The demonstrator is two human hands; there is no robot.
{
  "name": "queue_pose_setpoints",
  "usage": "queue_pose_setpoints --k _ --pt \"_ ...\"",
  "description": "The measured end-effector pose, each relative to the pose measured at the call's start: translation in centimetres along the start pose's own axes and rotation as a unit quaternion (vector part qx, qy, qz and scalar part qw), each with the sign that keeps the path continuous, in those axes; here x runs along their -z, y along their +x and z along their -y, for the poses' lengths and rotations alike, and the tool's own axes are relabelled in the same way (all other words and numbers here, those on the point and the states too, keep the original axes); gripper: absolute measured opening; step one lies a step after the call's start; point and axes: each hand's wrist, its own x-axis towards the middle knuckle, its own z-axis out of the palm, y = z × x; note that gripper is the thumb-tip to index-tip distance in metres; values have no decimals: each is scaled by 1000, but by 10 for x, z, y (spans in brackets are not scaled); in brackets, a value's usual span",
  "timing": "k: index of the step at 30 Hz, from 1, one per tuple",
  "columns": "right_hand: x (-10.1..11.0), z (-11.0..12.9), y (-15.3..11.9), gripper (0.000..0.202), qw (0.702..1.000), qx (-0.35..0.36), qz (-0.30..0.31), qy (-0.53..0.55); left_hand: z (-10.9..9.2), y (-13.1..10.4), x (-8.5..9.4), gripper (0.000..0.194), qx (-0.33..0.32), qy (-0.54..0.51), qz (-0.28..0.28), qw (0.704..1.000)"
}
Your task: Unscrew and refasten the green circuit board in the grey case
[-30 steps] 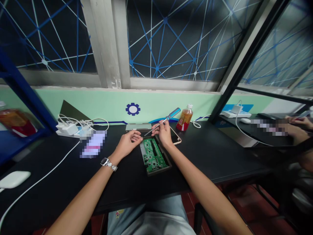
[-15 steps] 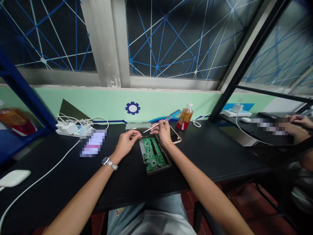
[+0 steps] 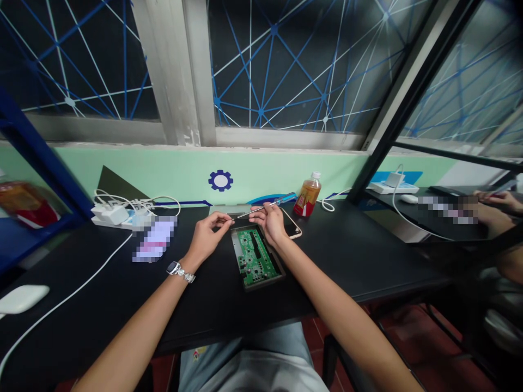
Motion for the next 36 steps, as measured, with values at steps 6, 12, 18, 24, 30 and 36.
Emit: queue_pose_setpoints --k 6,12,18,24,30,36 --pt "-2 -1 -5 16 1000 -1 16 -7 2 0 3 26 -15 20 -2 1000" --pt "-5 -2 -8 24 999 -23 24 7 -9 -1 5 19 -73 91 -33 993" --pt "2 9 1 23 999 32 -34 9 -9 7 45 19 -93 192 45 976" --pt "7 12 8 24 997 48 -32 -51 40 0 86 11 -23 295 188 937" --pt "1 1 1 31 995 36 15 -90 62 -5 94 13 44 322 164 931" --pt "2 6 2 37 992 48 26 -110 54 -3 93 38 119 322 190 920"
